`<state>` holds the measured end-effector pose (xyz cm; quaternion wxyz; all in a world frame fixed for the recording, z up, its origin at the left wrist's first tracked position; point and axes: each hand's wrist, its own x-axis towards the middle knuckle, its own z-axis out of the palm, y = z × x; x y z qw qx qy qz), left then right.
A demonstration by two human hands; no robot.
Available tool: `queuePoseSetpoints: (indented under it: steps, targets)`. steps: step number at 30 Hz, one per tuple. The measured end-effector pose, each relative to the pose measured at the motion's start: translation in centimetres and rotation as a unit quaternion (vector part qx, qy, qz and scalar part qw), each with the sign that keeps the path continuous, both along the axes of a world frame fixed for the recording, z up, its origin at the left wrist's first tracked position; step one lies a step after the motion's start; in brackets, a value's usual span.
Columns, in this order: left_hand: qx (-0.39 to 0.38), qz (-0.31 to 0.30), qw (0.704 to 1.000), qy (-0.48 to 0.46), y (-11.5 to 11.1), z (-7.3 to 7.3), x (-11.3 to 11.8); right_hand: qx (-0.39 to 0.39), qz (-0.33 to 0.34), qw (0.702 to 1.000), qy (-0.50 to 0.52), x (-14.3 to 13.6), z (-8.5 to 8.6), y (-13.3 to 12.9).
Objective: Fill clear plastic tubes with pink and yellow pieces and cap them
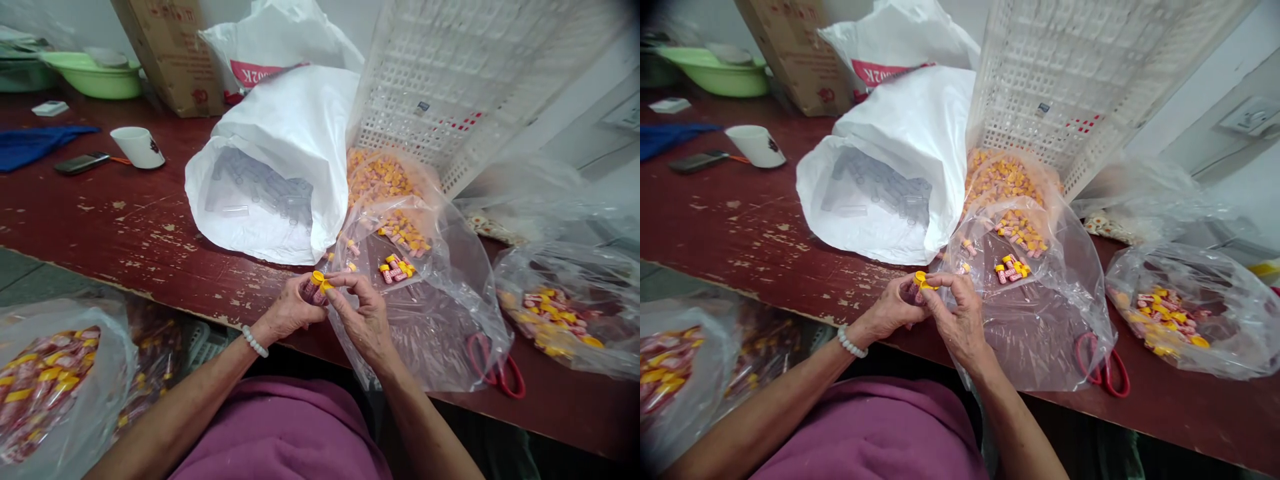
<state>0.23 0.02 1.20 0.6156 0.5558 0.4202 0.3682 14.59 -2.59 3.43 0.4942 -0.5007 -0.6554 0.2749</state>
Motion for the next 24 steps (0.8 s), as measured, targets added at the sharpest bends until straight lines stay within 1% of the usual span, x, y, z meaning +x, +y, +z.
queuePoseSetpoints:
  steps: [3,5,8,10,11,12,13,14,15,16,17,18,19,20,21,22,23,24]
  targets:
    - [0.010,-0.002,1.000,0.000,0.0,0.0,-0.1,0.051,0.001,0.997,-0.049,0.4,-0.2,0.0]
    - [0.033,0.003,0.999,-0.002,0.2,-0.1,-0.2,0.077,0.008,0.991,-0.111,0.3,-0.3,-0.4]
    - [0.077,0.025,0.997,0.016,0.5,-0.4,-0.3,0.088,0.039,0.976,-0.194,0.0,-0.6,-1.2]
    - [0.083,0.032,0.996,0.028,0.7,-0.6,-0.3,0.083,0.059,0.971,-0.215,0.4,-0.9,-1.1]
    - [0.074,0.030,0.996,0.028,0.8,-0.6,-0.3,0.084,0.055,0.972,-0.213,0.9,-1.0,-0.8]
    - [0.058,0.025,0.998,0.027,0.8,-0.7,-0.4,0.084,0.033,0.974,-0.207,1.6,-1.1,-0.2]
    - [0.037,0.020,0.999,0.024,0.8,-0.8,-0.4,0.082,-0.008,0.975,-0.205,2.6,-1.3,0.6]
    - [0.016,0.017,0.999,0.025,0.8,-0.8,-0.4,0.076,-0.066,0.971,-0.215,3.9,-1.6,1.7]
    - [-0.001,0.019,0.999,0.029,0.8,-0.9,-0.5,0.059,-0.132,0.960,-0.238,5.2,-1.9,2.8]
    - [-0.011,0.025,0.999,0.035,0.8,-1.0,-0.5,0.036,-0.189,0.937,-0.291,6.6,-2.3,4.0]
    - [-0.015,0.031,0.999,0.042,0.7,-1.0,-0.5,0.003,-0.222,0.907,-0.357,7.9,-2.8,5.1]
    - [-0.014,0.038,0.998,0.046,0.7,-1.1,-0.5,-0.029,-0.232,0.878,-0.418,9.0,-3.2,6.0]
    - [-0.012,0.044,0.998,0.048,0.7,-1.1,-0.5,-0.054,-0.229,0.853,-0.467,9.9,-3.6,6.8]
    - [-0.008,0.047,0.998,0.049,0.7,-1.0,-0.5,-0.072,-0.219,0.837,-0.495,10.6,-3.9,7.4]
    - [-0.002,0.048,0.998,0.048,0.7,-1.0,-0.4,-0.078,-0.212,0.835,-0.502,10.9,-4.1,7.7]
    - [0.005,0.048,0.998,0.047,0.7,-0.9,-0.3,-0.073,-0.211,0.844,-0.487,10.9,-4.1,7.7]
    - [0.014,0.049,0.998,0.048,0.8,-0.8,-0.2,-0.062,-0.216,0.865,-0.448,10.6,-3.8,7.6]
    - [0.023,0.050,0.997,0.052,0.8,-0.8,-0.1,-0.050,-0.219,0.896,-0.383,10.0,-3.4,7.2]
